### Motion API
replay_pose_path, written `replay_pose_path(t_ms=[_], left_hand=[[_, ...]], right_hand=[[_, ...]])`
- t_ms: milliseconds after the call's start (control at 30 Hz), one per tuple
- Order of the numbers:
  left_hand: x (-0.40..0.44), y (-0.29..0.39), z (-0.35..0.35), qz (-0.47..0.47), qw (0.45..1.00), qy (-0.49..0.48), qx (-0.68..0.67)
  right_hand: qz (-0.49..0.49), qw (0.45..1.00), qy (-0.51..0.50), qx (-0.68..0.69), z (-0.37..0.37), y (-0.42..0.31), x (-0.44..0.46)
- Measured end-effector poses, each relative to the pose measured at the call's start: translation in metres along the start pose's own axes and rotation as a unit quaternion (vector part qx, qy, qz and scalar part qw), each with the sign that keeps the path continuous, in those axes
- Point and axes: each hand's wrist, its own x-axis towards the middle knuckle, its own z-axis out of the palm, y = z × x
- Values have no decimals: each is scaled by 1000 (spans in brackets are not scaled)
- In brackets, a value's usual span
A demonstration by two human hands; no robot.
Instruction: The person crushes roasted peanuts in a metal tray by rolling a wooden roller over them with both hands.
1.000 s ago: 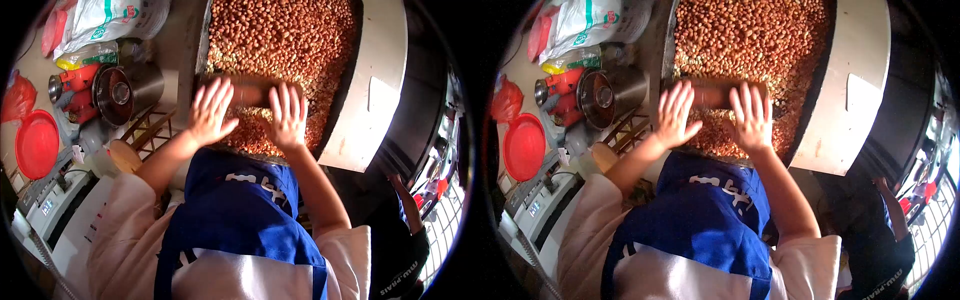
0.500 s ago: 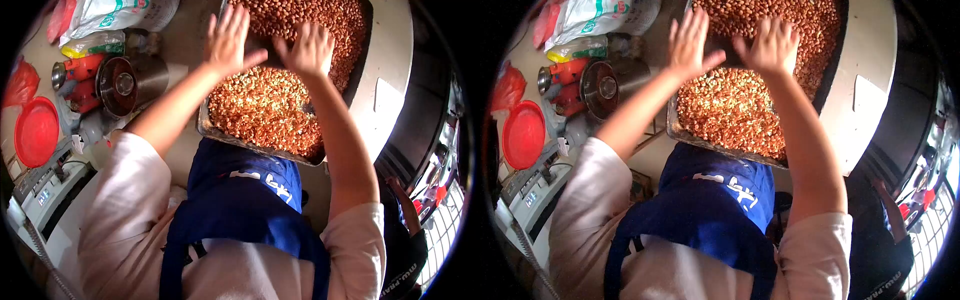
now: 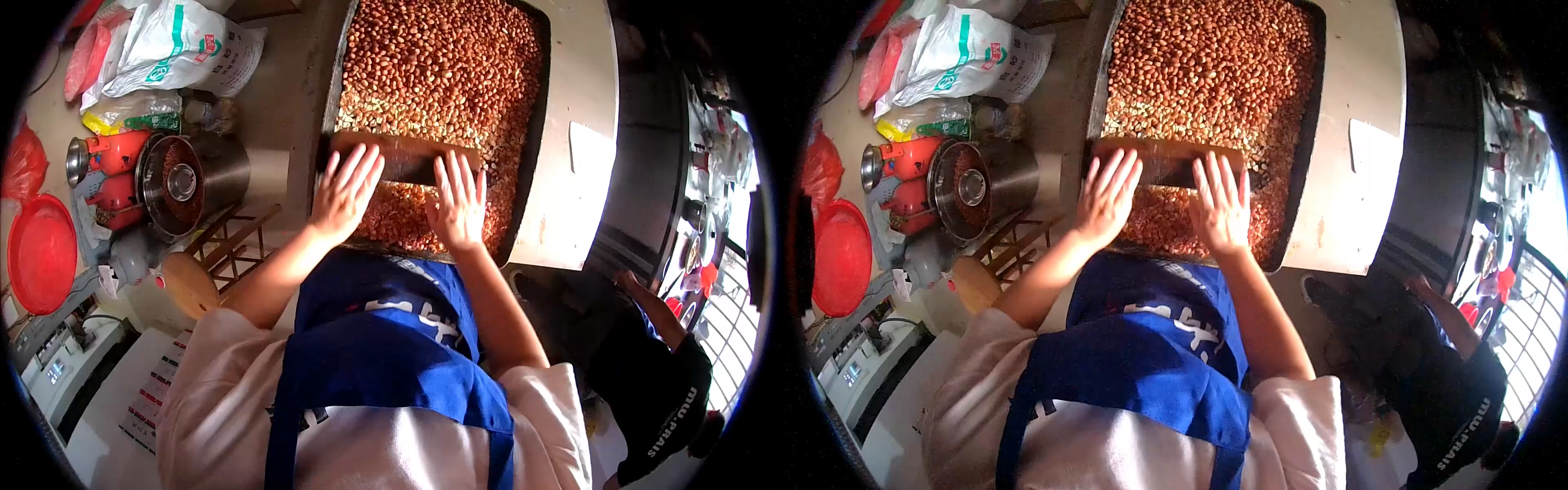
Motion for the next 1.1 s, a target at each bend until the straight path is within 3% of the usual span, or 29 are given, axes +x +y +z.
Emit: replay_pose_path(t_ms=[100, 133, 167, 267, 333, 400, 467, 567, 600, 633, 667, 767, 800, 833, 867, 933, 1000, 1033, 1067, 1100], left_hand=[[24, -8, 10, -38, 995, -25, -88], [52, -20, 12, -60, 990, -22, -127], [86, -36, 24, -81, 989, 8, -123], [192, -103, 47, -88, 984, 124, -97], [221, -115, 37, -160, 982, 103, -21], [209, -107, 38, -180, 981, 70, -18], [182, -90, 50, -123, 983, 108, -88], [110, -39, 30, -96, 986, -36, -128], [89, -25, 21, -68, 988, -33, -135], [76, -18, 8, -58, 987, -71, -131], [69, -15, 1, -49, 985, -108, -126], [109, -43, 39, -68, 990, -10, -123], [138, -60, 47, -106, 986, 18, -126], [166, -82, 54, -114, 983, 47, -136], [188, -93, 56, -126, 979, 75, -144], [214, -92, 22, -167, 984, -30, -51], [206, -97, 44, -161, 985, 15, -62], [200, -93, 44, -145, 985, 61, -73], [180, -78, 39, -112, 986, 75, -93], [158, -62, 28, -97, 992, 23, -77]], right_hand=[[30, 998, -23, 47, 13, 11, 18], [15, 998, 38, 50, 19, 24, 54], [26, 998, 31, -42, 21, 36, 94], [14, 978, 205, 21, 10, 70, 206], [35, 970, 235, 44, -5, 77, 235], [30, 978, 197, 56, 11, 83, 234], [87, 992, 86, 1, 8, 71, 198], [31, 997, -57, -32, 7, 58, 129], [11, 999, -37, 29, 0, 55, 102], [-25, 994, 96, 38, 12, 53, 78], [-15, 995, 87, 54, 16, 50, 67], [41, 986, -159, -19, -4, 58, 135], [35, 997, -55, -29, 11, 64, 159], [66, 993, -102, 8, 3, 73, 192], [92, 992, -84, 17, 8, 82, 213], [63, 994, 84, 39, 22, 95, 231], [77, 993, 85, 3, 25, 93, 229], [75, 995, 52, 26, 17, 86, 218], [84, 996, 4, -41, 13, 79, 202], [45, 998, -20, -35, 7, 71, 177]])
